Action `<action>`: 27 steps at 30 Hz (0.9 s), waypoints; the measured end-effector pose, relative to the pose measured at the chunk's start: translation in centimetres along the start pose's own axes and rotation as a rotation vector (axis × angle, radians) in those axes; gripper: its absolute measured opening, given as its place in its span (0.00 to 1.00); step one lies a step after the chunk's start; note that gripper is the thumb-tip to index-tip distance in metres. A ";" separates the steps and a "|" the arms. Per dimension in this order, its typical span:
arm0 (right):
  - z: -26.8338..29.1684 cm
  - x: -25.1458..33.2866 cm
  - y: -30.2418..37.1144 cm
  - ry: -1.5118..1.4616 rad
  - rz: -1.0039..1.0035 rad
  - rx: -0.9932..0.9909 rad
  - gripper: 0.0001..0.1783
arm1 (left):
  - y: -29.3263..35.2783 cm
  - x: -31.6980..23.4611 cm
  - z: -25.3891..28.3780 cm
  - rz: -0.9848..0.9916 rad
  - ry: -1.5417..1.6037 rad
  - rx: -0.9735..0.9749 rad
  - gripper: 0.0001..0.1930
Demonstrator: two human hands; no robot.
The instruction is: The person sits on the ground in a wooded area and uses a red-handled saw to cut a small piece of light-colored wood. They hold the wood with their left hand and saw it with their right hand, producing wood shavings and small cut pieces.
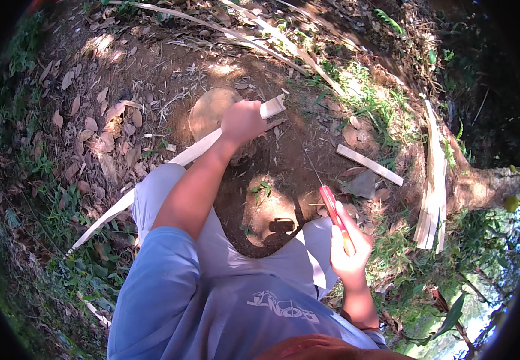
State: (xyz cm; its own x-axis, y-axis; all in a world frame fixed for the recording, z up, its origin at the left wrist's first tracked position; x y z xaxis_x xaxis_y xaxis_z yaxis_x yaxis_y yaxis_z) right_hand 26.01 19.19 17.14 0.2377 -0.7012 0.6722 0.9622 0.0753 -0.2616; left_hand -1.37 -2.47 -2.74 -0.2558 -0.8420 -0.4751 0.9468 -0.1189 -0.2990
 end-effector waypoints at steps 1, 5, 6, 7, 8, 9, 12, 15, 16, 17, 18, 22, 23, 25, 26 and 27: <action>-1.0 -0.5 -1.2 -0.014 -0.015 0.001 0.27 | -0.1 0.0 0.2 -0.001 0.001 -0.007 0.10; -6.4 -2.7 -7.3 -0.162 -0.084 -0.034 0.23 | 0.0 -0.6 1.0 -0.013 0.029 -0.016 0.09; -8.3 -3.6 -9.3 -0.191 -0.021 -0.057 0.24 | 0.3 0.0 0.8 -0.004 0.021 -0.019 0.09; -9.6 -4.1 -11.4 -0.209 0.035 -0.095 0.24 | 0.1 -0.2 0.7 -0.012 0.026 -0.019 0.09; -11.0 -4.4 -13.5 -0.234 0.060 -0.111 0.24 | 0.1 -0.5 0.8 -0.017 0.041 0.003 0.09; -12.8 -4.6 -15.7 -0.275 0.089 -0.117 0.24 | 0.4 -0.3 1.2 -0.010 0.043 0.024 0.09; -15.1 -5.4 -20.6 -0.292 0.031 -0.087 0.23 | -0.1 -1.0 1.4 0.007 0.051 0.046 0.09; -15.2 -5.2 -21.2 -0.294 0.122 -0.138 0.23 | -0.5 -1.0 0.9 0.033 0.051 0.073 0.09; -15.0 -5.2 -20.4 -0.295 0.103 -0.113 0.23 | -0.5 -0.8 0.8 0.035 0.058 0.078 0.09; -14.7 -5.4 -19.6 -0.294 0.084 -0.091 0.23 | -0.5 -0.8 0.8 0.035 0.067 0.083 0.09; -13.9 -5.6 -18.7 -0.287 0.181 -0.147 0.23 | -0.6 -1.1 0.9 0.032 0.068 0.088 0.09; -10.4 -5.6 -11.5 -0.285 0.055 -0.123 0.25 | -0.6 -0.1 1.8 0.022 0.051 0.084 0.10; -9.1 -6.0 -8.9 -0.260 0.029 -0.105 0.25 | -0.1 0.2 1.5 0.033 0.057 0.086 0.11; -6.8 -6.6 -4.7 -0.136 0.066 -0.130 0.24 | -0.1 -0.6 0.9 0.040 0.071 0.177 0.12; -5.7 -6.9 -3.0 -0.078 -0.099 -0.078 0.24 | 0.1 -1.3 1.1 0.025 0.105 0.174 0.12; -5.5 -7.2 -2.4 -0.027 -0.095 -0.059 0.25 | 0.4 -0.8 0.7 0.054 0.112 0.205 0.13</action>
State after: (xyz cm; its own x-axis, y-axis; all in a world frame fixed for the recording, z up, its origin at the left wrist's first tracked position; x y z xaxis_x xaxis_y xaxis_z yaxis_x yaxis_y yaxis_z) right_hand 21.24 20.11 9.15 0.1499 -0.6834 0.7145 0.9714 -0.0329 -0.2353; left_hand -0.67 -2.17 -1.90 -0.2133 -0.7876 -0.5781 0.9765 -0.1895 -0.1021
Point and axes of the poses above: each hand's wrist, its own y-axis away from the middle knuckle, its own z-axis out of the back of the hand, x = y × z, the point moved 6 cm from there along -y, towards the middle knuckle, and after that the axes turned 5 degrees about -y, right-handed, at the moved point
